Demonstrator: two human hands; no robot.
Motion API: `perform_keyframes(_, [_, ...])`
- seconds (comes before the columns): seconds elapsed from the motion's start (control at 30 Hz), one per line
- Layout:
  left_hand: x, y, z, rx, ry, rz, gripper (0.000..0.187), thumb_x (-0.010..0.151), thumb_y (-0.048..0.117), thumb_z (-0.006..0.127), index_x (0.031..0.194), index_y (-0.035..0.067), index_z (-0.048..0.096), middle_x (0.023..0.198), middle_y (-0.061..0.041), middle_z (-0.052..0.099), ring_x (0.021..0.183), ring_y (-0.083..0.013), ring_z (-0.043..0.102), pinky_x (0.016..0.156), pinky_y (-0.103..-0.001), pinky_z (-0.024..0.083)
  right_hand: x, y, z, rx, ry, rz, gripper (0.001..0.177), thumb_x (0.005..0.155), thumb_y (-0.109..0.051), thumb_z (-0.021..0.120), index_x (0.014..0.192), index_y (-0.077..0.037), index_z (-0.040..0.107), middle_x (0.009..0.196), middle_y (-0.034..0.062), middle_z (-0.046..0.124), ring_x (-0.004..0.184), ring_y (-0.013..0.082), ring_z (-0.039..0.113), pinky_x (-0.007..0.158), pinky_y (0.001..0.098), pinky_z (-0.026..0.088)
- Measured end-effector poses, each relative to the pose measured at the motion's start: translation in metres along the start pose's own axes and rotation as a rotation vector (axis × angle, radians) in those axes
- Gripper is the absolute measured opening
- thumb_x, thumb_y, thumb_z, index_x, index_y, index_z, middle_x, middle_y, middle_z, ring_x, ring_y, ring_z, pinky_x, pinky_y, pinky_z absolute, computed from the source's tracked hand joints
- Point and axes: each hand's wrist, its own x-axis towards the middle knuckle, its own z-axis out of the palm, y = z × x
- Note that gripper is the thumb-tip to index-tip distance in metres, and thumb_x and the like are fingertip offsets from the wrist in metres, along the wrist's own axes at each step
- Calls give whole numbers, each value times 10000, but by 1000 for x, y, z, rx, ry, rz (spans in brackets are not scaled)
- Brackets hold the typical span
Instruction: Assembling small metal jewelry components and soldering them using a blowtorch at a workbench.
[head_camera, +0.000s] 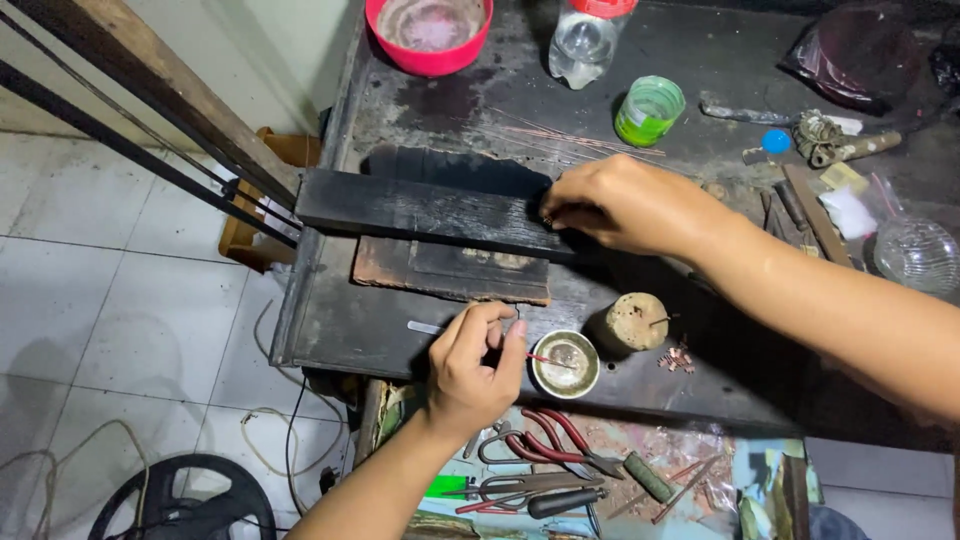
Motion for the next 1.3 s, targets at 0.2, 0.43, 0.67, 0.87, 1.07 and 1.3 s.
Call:
perform_keyframes(0.2, [-1, 1, 2, -22, 5, 6, 60, 904, 92, 714, 915, 36, 696, 597, -49, 496, 508, -246, 580, 508, -314, 531, 12, 11, 2, -113, -99, 24, 64, 906, -110, 718, 958, -94, 752, 889, 107, 762, 861, 340, 756, 773, 430, 582])
perform_keyframes(0.43, [0, 1, 2, -3, -5, 20, 65, 908, 94, 713, 922, 33, 695, 601, -50, 485, 527, -258, 596, 530, -325, 544, 21, 12, 1, -250, -189, -31, 113, 922, -202, 705, 984, -126, 761, 962, 98, 764, 884, 372, 749, 760, 493, 597])
perform_keyframes(0.67, [-2, -1, 3, 5, -19, 26, 68, 907, 86, 712, 933, 26, 693, 604, -65, 488, 546, -281, 615, 549, -341, 555, 24, 16, 6, -346, -217, -40, 120, 927, -246, 701, 992, -164, 761, 969, 54, 756, 872, 342, 751, 724, 480, 610])
perform_keyframes(0.87, [-2, -3, 4, 6, -25, 24, 70, 914, 88, 701, 935, 23, 685, 607, -66, 480, 548, -287, 609, 550, -346, 552, 24, 22, 11, -397, -212, -31, 131, 927, -260, 694, 1017, -183, 749, 998, 31, 750, 880, 338, 752, 709, 490, 621])
perform_keyframes(1.07, [-4, -4, 5, 16, -35, 33, 71, 915, 88, 699, 941, 24, 684, 612, -72, 486, 556, -303, 614, 547, -356, 551, 20, 14, 10, -366, -191, -13, 148, 940, -238, 677, 1045, -149, 732, 1010, 69, 754, 885, 370, 752, 718, 520, 619])
perform_keyframes(1.3, [8, 23, -5, 6, -70, 31, 66, 916, 85, 680, 961, 36, 676, 655, -69, 520, 567, -283, 596, 537, -354, 529, -29, -15, -15, -259, 99, 63, 146, 938, -130, 700, 1081, -104, 686, 960, 127, 715, 920, 411, 716, 737, 556, 589])
